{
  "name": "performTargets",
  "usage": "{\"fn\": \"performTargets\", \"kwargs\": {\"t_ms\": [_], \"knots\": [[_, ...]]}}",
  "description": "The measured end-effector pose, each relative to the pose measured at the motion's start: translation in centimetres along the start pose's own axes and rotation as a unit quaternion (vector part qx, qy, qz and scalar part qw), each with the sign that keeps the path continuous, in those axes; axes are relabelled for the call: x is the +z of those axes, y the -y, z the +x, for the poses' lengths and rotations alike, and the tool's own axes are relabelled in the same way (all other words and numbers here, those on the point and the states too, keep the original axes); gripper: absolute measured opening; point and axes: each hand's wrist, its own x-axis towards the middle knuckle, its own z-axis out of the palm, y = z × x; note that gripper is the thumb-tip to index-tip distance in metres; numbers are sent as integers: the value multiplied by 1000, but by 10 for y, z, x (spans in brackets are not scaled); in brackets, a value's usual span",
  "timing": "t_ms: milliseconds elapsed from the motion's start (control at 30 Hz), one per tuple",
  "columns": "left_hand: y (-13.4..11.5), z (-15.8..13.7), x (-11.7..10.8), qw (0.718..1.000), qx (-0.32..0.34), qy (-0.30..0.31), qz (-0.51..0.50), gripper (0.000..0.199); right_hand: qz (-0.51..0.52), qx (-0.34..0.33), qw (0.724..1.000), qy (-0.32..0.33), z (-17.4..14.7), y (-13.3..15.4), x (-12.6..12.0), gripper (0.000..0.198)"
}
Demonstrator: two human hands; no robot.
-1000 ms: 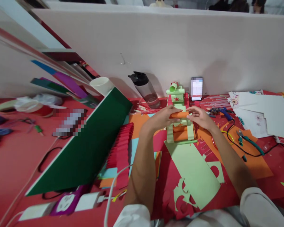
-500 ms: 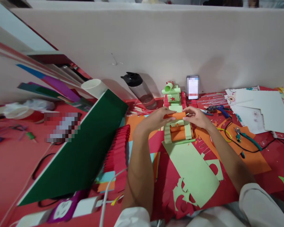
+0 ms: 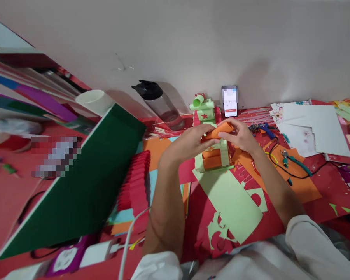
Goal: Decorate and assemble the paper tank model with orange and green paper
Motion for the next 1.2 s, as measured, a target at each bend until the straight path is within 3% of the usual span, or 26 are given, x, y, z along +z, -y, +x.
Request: {"fn": "performTargets", "kwargs": {"t_ms": [200, 300, 500, 633, 733, 933, 1200], "knots": [[-19, -9, 2, 999, -14, 4, 32, 62, -48, -30, 997, -59, -7, 22, -31, 35], [-24, -21, 12, 997, -38, 62, 35, 49, -79, -11, 994, -78, -19, 31, -53, 36], [-9, -54, 73, 977, 32, 208, 10, 37, -125, -1, 988, -90, -58, 24, -82, 26], [4, -71, 119, 977, 88, 195, 15, 46, -57, 43, 993, -92, -86, 2, -87, 27], [7, -72, 140, 976, 108, 184, 40, 53, -1, 49, 991, -121, -98, -20, -85, 33], [5, -57, 151, 975, 137, 167, 60, 53, 44, 64, 982, -170, -98, -59, -75, 35], [1, -35, 146, 977, 116, 178, 22, 33, 61, 58, 975, -205, -97, -69, -75, 33]]}}
